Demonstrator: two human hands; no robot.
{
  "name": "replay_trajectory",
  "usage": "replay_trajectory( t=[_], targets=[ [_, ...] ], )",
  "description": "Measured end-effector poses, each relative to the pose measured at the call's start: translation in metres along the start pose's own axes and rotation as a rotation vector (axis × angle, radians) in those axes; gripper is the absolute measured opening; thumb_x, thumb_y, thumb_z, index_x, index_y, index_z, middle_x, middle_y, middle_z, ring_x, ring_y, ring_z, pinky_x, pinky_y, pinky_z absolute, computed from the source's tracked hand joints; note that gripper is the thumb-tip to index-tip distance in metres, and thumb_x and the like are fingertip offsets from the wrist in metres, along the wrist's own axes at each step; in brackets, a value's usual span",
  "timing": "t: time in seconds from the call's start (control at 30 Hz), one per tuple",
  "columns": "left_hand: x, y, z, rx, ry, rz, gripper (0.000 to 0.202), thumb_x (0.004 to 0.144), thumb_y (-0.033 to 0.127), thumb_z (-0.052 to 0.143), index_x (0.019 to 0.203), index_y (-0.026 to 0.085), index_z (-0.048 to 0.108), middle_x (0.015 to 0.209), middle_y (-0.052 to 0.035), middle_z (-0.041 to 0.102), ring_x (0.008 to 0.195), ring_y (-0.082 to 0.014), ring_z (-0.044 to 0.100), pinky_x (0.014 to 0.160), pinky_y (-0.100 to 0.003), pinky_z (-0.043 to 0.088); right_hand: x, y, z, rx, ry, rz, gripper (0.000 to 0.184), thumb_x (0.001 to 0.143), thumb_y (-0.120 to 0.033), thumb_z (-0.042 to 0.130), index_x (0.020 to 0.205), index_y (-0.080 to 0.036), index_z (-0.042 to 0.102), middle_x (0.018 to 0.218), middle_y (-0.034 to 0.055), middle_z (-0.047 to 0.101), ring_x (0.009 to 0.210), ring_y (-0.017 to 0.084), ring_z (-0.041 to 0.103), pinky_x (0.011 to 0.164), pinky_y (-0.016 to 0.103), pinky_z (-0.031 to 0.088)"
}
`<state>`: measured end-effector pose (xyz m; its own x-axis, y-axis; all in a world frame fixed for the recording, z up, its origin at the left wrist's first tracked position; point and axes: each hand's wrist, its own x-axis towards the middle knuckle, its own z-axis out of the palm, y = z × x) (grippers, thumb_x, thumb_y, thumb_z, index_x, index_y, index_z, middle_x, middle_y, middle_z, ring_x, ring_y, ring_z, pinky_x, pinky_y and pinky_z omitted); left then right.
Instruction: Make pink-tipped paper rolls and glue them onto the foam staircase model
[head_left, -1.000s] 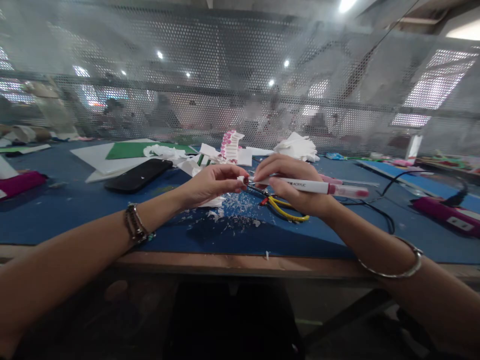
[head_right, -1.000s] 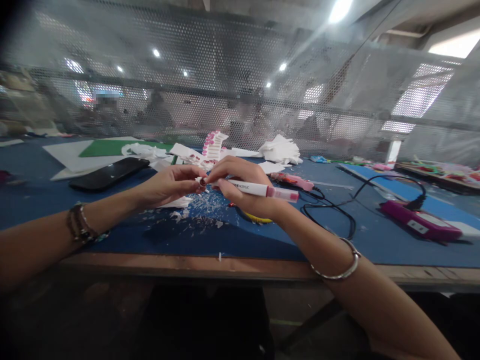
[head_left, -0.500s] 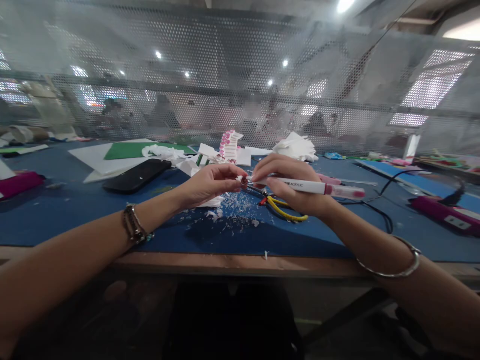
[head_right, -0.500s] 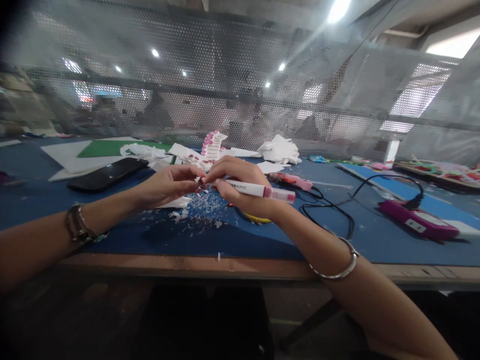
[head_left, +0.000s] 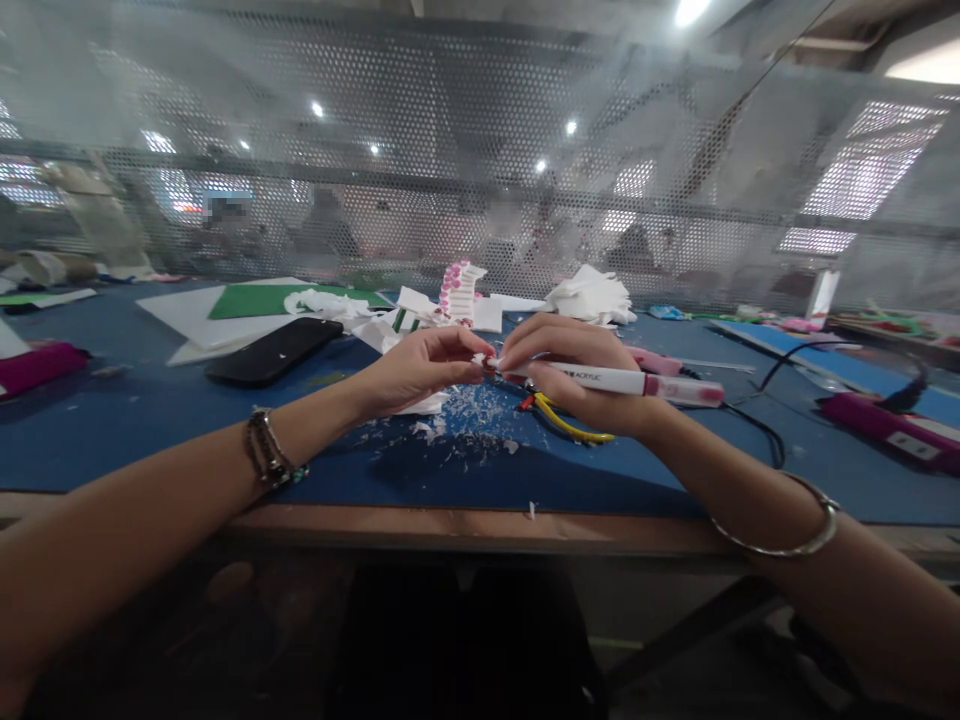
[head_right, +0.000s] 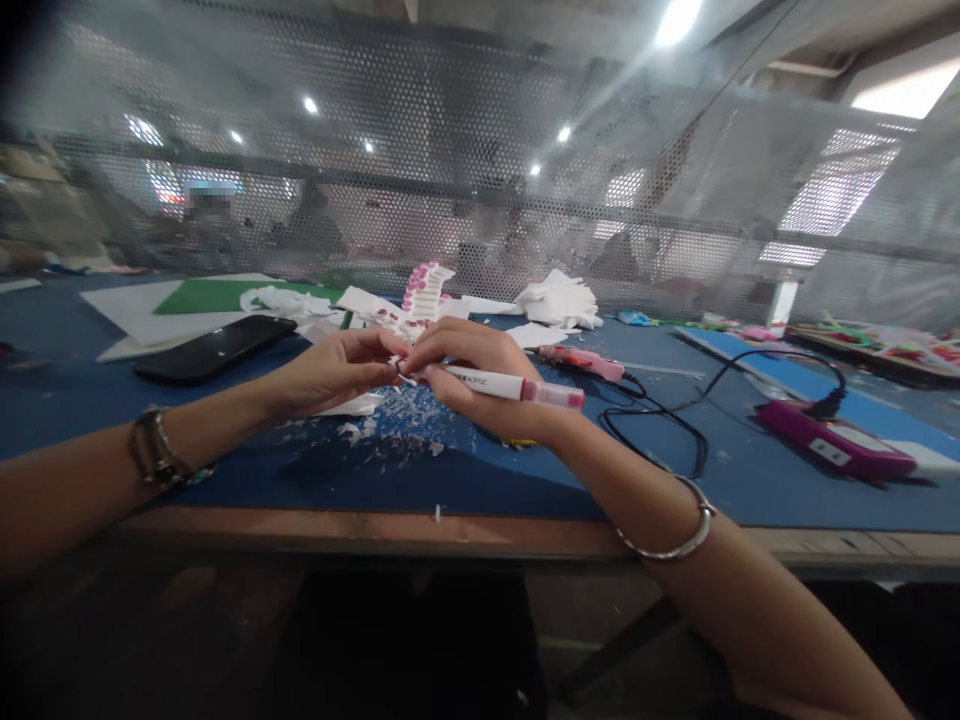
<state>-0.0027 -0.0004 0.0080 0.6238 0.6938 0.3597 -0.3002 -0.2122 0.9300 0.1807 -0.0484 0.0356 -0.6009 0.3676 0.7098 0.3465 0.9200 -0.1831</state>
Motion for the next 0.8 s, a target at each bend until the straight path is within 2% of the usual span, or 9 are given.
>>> replay_trajectory(
  t=[0.23, 0.43, 0.8],
  targets=[
    [-0.0008, 0.0002, -0.0007, 0.011, -0.006, 0.006, 0.018, 0.056, 0.014, 0.073, 0.07, 0.015, 0.062, 0.068, 0.0018, 0.064, 0.067, -0.0078, 0.057, 0.066, -0.02, 0.042, -0.0004, 0.0011, 0.0008, 0.0, 0.018, -0.016, 0.017, 0.075, -0.012, 0.044, 0.078, -0.013, 0.061, 0.08, 0.005, 0.059, 0.076, 0.012, 0.056, 0.07, 0.028, 0.045],
    [0.0001, -0.0015, -0.0033, -0.015, -0.002, 0.006, 0.018, 0.057, 0.012, 0.073, 0.07, 0.014, 0.061, 0.071, 0.0014, 0.064, 0.068, -0.0076, 0.058, 0.066, -0.02, 0.042, -0.0003, 0.0015, -0.0008, 0.005, 0.017, -0.015, 0.018, 0.073, -0.009, 0.044, 0.078, -0.011, 0.061, 0.08, 0.0059, 0.06, 0.074, 0.012, 0.056, 0.069, 0.028, 0.045],
    [0.0007, -0.001, -0.0023, -0.045, 0.007, 0.008, 0.018, 0.055, 0.01, 0.073, 0.069, 0.013, 0.062, 0.069, 0.0023, 0.063, 0.065, -0.006, 0.057, 0.063, -0.017, 0.042, -0.0014, 0.0017, -0.0028, 0.026, -0.009, 0.001, 0.018, 0.075, -0.013, 0.042, 0.08, -0.015, 0.059, 0.082, 0.004, 0.059, 0.076, 0.011, 0.056, 0.069, 0.027, 0.046]
  ],
)
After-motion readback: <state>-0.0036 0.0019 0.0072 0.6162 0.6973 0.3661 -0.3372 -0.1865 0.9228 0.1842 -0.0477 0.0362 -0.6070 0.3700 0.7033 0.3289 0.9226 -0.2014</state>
